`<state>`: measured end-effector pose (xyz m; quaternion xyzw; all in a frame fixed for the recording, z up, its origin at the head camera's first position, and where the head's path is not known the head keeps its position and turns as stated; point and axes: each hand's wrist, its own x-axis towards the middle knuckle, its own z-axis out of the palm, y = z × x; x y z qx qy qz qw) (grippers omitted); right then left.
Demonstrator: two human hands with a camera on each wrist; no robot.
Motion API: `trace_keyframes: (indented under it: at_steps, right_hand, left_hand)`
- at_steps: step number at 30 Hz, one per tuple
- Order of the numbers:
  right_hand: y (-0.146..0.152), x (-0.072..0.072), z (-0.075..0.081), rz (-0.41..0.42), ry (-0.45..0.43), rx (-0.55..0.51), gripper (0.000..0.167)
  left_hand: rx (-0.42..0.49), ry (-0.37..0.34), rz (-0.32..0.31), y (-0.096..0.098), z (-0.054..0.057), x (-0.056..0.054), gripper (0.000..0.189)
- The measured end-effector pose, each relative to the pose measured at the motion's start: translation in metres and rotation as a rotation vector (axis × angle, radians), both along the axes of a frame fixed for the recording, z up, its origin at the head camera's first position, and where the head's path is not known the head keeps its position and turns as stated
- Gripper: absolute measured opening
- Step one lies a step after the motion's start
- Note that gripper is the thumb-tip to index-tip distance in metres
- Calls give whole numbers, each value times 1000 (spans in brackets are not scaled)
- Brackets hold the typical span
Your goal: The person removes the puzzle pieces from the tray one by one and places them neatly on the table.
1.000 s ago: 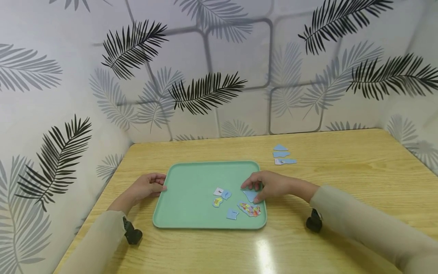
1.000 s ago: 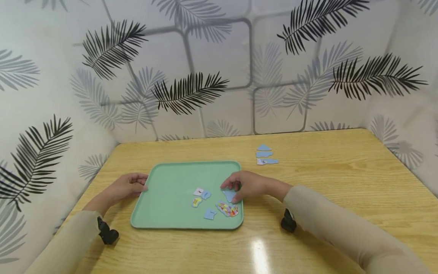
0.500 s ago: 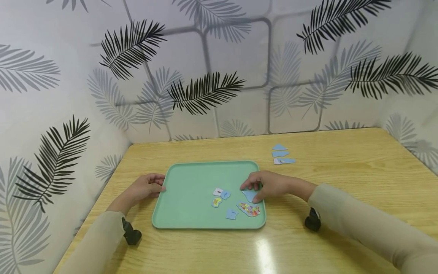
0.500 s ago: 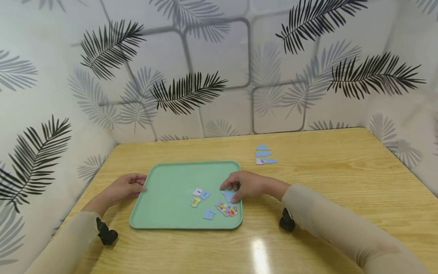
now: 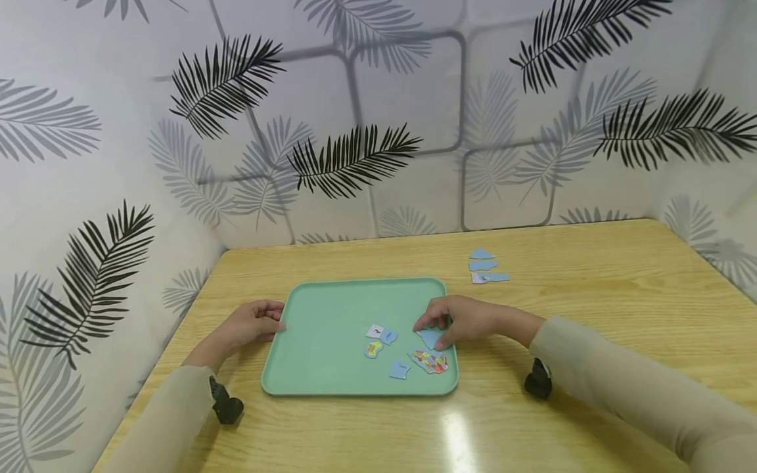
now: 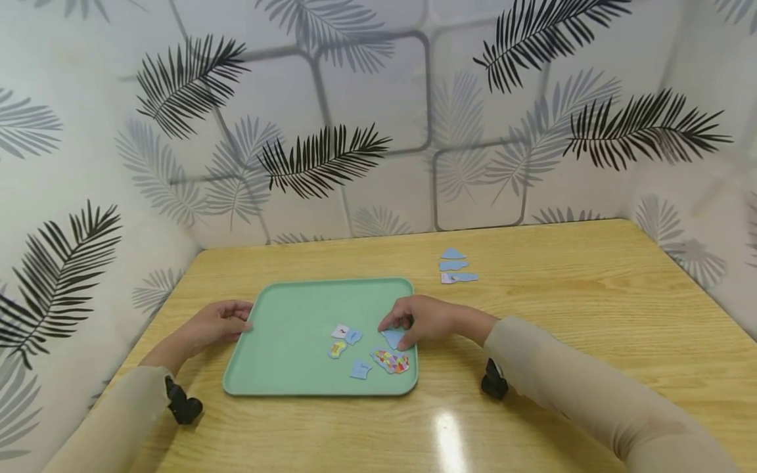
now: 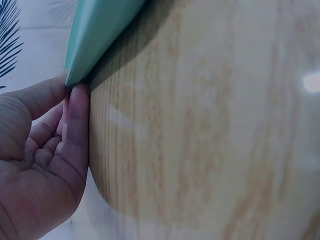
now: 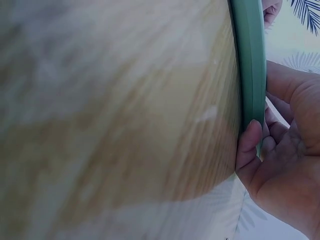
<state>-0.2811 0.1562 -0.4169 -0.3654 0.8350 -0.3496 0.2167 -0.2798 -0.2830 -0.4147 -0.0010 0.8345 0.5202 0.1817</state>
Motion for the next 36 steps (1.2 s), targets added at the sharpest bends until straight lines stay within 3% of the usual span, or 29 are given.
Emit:
trace_keyframes:
  at_steps: [16,28,36]
  right_hand:
    - [-1,0,6,26,11,30,39]
    - [-1,-2,10,27,-37,-33,38]
    - [3,0,18,10,-23,-28,40]
  left_hand:
    - [5,3,-10,0,-1,0,53]
    - [-13,18,-28,0,2,-2,52]
    - [-7,17,-26,-1,0,0,51]
